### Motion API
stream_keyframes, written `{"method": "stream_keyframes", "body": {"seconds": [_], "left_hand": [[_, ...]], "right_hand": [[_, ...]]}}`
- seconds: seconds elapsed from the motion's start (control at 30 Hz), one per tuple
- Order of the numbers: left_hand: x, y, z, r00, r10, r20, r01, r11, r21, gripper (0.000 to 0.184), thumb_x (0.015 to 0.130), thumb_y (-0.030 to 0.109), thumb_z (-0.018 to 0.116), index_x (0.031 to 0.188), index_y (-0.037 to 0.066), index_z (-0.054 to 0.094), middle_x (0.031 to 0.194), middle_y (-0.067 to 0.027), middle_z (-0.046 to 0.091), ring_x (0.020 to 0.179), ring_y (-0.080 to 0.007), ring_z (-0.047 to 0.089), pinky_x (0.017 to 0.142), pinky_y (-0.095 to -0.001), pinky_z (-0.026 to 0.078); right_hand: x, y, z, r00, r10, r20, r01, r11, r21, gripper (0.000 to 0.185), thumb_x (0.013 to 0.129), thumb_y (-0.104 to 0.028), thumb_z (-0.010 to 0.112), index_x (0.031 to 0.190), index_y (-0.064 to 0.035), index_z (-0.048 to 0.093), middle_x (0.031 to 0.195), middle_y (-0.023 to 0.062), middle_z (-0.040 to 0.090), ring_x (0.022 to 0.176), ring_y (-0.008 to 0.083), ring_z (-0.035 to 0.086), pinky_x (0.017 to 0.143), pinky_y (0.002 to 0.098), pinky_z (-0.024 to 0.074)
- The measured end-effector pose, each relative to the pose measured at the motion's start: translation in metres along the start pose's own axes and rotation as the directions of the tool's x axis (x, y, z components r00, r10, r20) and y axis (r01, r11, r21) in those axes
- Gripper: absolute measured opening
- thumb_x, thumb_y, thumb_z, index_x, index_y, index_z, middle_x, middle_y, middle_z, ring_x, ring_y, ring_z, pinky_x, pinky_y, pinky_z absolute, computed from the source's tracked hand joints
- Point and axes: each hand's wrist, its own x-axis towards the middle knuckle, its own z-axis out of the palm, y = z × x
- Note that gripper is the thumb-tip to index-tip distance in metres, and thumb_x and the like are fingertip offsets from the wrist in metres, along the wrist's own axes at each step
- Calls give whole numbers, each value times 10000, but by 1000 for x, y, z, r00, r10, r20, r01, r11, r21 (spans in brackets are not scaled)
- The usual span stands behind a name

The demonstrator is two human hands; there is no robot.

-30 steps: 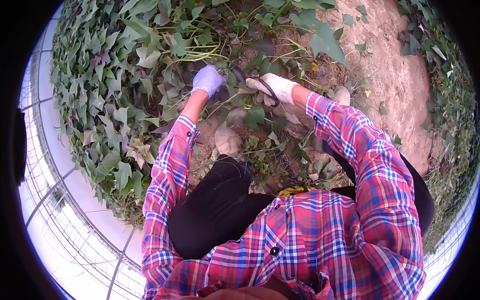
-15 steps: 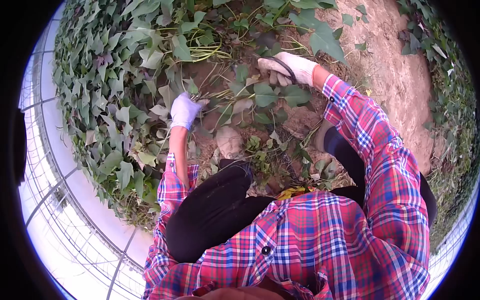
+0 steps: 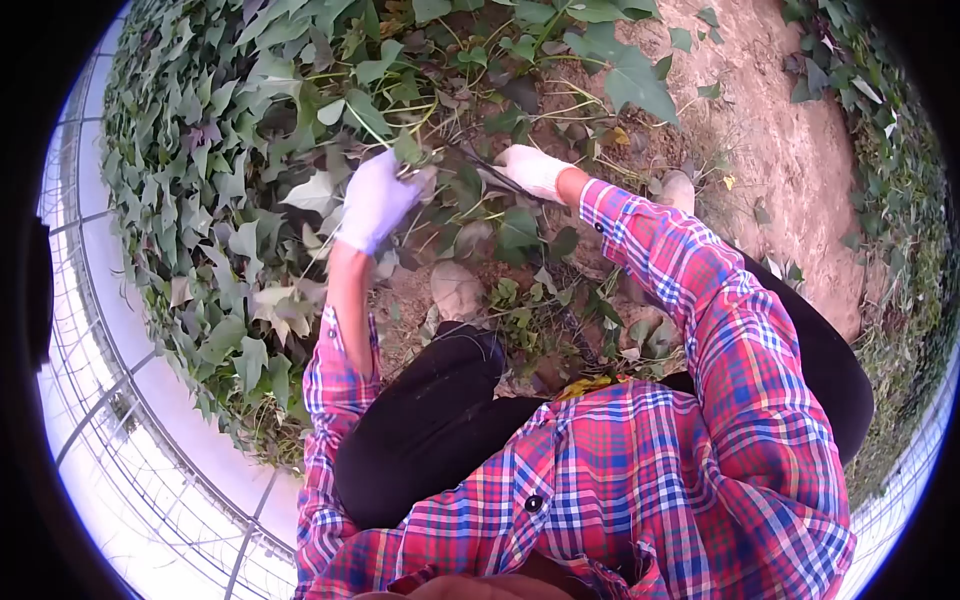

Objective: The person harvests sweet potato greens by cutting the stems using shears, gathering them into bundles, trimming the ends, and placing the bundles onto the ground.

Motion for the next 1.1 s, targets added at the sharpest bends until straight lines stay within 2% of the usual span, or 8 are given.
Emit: {"method": "stream_keyframes", "body": {"seconds": [0.1,0.17,0.3,0.43,0.53,0.63,0.73,1.1], "left_hand": [[67,-41,37,993,-84,87,70,986,154,406,841,357,621,1121,64,608,964,-200,670,937,-371,630,819,-443,495],[87,-58,34,993,-107,55,98,983,155,425,847,352,605,1195,108,586,1009,-194,671,958,-362,629,835,-446,493],[93,-85,30,973,-212,88,211,977,18,459,837,358,633,1199,79,590,1008,-183,679,959,-335,643,840,-416,495],[85,-89,37,966,-238,103,245,967,-66,456,826,357,649,1171,63,604,999,-181,682,949,-335,647,837,-403,496],[83,-85,37,987,-160,31,161,986,-37,461,831,289,690,1187,16,586,882,-179,687,721,-256,677,703,-355,522],[79,-77,36,969,-228,90,235,969,-77,448,807,354,667,1136,53,619,918,-164,696,838,-301,675,788,-389,515],[73,-68,30,952,-275,137,292,948,-127,454,804,364,668,1127,48,621,900,-153,698,820,-285,678,784,-383,515],[83,-55,36,969,-231,86,237,969,-74,417,768,388,672,1061,90,660,953,-167,688,918,-338,648,820,-409,505]], "right_hand": [[7,15,-10,969,-200,-149,200,980,-9,498,924,-510,553,1032,-34,652,693,-17,543,607,57,465,525,237,380],[-12,-9,-22,985,-54,-166,71,993,95,527,919,-536,543,1055,-37,645,701,-12,542,586,52,473,508,237,378],[-10,-15,-33,976,-82,-203,145,936,319,615,893,-583,546,1115,-11,589,724,23,570,483,95,521,445,239,394],[-13,-18,-26,989,-98,-107,111,987,117,580,889,-569,563,1072,-21,615,680,-2,526,473,66,489,421,221,367],[-3,-15,-22,993,-72,-91,74,997,15,601,883,-593,550,1002,-9,627,692,24,540,548,93,518,495,257,420],[9,-17,-19,971,-116,-210,50,955,-293,710,856,-653,522,955,43,619,765,167,603,790,280,603,768,382,460],[25,-15,-20,948,-181,-264,54,903,-425,718,848,-651,534,987,48,621,823,229,632,834,362,624,776,413,465],[25,13,-15,909,-283,-306,118,878,-463,542,896,-507,568,942,28,635,835,262,616,858,418,603,754,441,460]]}}
